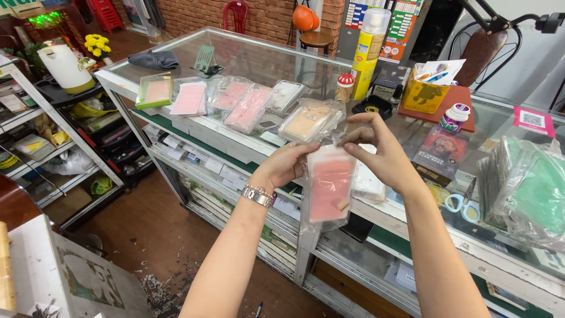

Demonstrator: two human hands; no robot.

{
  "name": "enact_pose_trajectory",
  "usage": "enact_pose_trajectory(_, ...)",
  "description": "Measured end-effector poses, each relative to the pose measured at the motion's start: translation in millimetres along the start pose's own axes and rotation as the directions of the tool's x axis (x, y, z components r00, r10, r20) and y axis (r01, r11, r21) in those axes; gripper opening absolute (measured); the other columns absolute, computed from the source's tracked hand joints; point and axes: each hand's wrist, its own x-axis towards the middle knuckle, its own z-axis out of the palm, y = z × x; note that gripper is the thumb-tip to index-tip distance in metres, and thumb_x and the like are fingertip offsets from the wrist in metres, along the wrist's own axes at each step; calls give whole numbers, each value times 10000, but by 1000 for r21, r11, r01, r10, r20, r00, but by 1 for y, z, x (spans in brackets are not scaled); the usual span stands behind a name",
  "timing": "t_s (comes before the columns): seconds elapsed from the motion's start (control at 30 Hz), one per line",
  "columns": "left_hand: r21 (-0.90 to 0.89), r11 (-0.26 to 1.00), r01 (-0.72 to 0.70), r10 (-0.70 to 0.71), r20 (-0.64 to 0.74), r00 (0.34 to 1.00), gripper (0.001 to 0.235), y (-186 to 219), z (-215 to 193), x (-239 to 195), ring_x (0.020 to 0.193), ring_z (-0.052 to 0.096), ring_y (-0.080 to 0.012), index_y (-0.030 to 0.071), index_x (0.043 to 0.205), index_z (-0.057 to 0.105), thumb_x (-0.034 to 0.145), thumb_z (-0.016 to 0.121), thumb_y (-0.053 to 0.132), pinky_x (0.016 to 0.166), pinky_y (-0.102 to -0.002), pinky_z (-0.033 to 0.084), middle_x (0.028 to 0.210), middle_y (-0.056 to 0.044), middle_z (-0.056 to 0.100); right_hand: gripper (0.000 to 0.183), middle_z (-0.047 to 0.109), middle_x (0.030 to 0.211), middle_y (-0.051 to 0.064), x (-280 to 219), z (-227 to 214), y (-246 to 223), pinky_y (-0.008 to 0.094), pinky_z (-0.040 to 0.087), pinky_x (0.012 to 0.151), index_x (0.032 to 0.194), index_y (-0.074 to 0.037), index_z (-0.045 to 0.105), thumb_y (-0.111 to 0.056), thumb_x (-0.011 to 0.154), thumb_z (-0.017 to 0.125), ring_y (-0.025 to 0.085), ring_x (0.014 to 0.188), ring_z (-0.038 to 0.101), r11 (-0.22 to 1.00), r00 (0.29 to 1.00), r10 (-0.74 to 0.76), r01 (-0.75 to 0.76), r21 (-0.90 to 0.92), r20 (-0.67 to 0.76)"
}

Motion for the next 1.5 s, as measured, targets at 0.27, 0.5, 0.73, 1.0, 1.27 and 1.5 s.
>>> enact_pose_trajectory(0.27,-36,999,-7,7,-21,1000,371,21,19,-16,1059,728,-232,-23,1301,604,1007,599,203,914,-358,610,1208,-146,715,605,658,1300,62,-12,-1,3,348,515,1019,1390,-102,499,-167,854,772,159,1178,633,999,997,-24,25,22,-74)
enact_pose_trajectory(0.5,81,971,-223,220,37,975,594,29,27,-19,1164,650,-151,-5,1511,477,999,631,254,965,-326,555,1346,-108,642,529,716,1179,90,-16,17,40,314,513,918,1334,-51,602,-120,848,798,154,1057,644,952,967,248,-255,172,59)
enact_pose_trajectory(0.73,498,861,-98,156,-76,985,773,-10,23,-36,1082,577,-130,17,1585,348,933,724,195,893,-291,478,1326,-142,647,511,699,1172,30,-8,10,45,269,487,938,1382,-120,591,-117,887,719,105,1059,624,906,965,237,-178,384,-112)
enact_pose_trajectory(1.0,120,955,-273,291,-173,941,404,-15,-2,-25,1017,704,-125,5,1327,617,927,561,14,857,-258,597,1174,-60,718,241,590,1439,97,-37,32,25,412,411,1131,1050,-190,824,-118,832,750,271,1363,497,942,970,-238,220,-253,-42)
enact_pose_trajectory(1.27,288,862,-417,478,-189,858,240,-22,-1,-27,855,626,-83,13,1090,656,944,499,-95,753,-238,527,977,-22,675,277,293,1654,133,-48,39,42,475,344,1145,1100,-177,806,-167,826,770,316,1508,265,986,991,-136,133,-96,-21)
enact_pose_trajectory(1.5,638,651,-411,562,-40,826,281,-22,5,-29,787,453,-56,-2,1036,680,886,476,-123,692,-218,400,888,1,572,362,667,1323,138,-25,28,57,364,532,907,1327,-160,595,-261,981,623,223,1111,639,807,898,428,-332,488,-97)
